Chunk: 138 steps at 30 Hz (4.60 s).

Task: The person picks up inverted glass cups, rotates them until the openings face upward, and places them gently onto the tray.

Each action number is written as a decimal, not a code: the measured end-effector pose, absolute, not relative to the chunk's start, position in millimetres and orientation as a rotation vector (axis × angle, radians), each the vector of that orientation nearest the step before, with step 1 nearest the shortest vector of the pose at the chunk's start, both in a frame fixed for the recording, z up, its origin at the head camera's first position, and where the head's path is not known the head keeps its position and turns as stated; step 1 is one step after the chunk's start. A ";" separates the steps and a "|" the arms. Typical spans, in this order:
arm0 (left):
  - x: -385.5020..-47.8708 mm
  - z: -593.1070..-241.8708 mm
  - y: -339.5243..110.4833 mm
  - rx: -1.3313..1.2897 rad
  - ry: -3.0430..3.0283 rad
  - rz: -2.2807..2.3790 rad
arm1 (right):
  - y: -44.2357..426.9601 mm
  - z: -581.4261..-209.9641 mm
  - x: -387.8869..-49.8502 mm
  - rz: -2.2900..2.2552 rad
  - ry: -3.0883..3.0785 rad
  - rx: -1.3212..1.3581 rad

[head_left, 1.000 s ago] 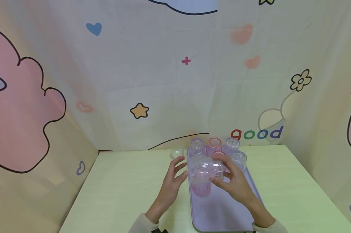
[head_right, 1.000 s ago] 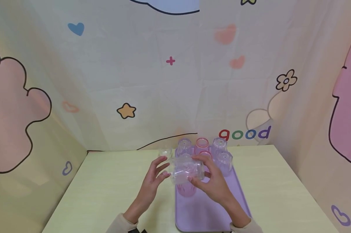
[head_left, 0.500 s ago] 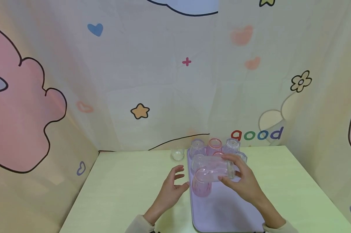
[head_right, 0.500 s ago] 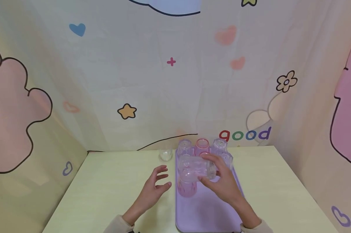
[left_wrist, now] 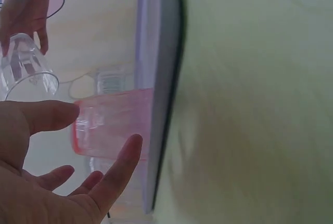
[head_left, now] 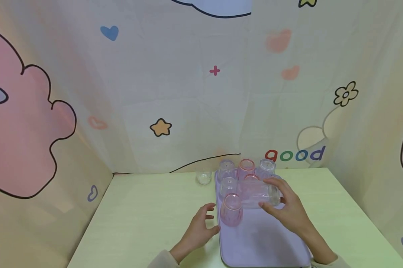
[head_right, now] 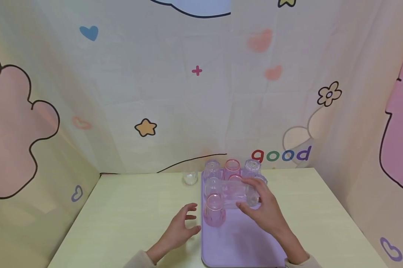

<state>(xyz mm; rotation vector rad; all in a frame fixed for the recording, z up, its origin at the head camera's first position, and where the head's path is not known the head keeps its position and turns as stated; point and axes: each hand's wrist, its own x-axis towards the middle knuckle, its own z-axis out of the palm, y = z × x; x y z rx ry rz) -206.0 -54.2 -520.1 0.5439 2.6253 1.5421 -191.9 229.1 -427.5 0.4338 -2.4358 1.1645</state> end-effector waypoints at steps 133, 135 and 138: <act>-218.0 -549.4 -33.2 0.402 2.513 1.560 | 310.6 -497.7 -198.9 0.782 -2.930 -0.004; -219.2 -548.6 -33.6 0.400 2.512 1.564 | 312.9 -498.5 -200.0 0.789 -2.947 -0.005; -220.5 -549.2 -33.7 0.401 2.529 1.547 | 316.0 -499.8 -199.4 0.804 -2.974 -0.006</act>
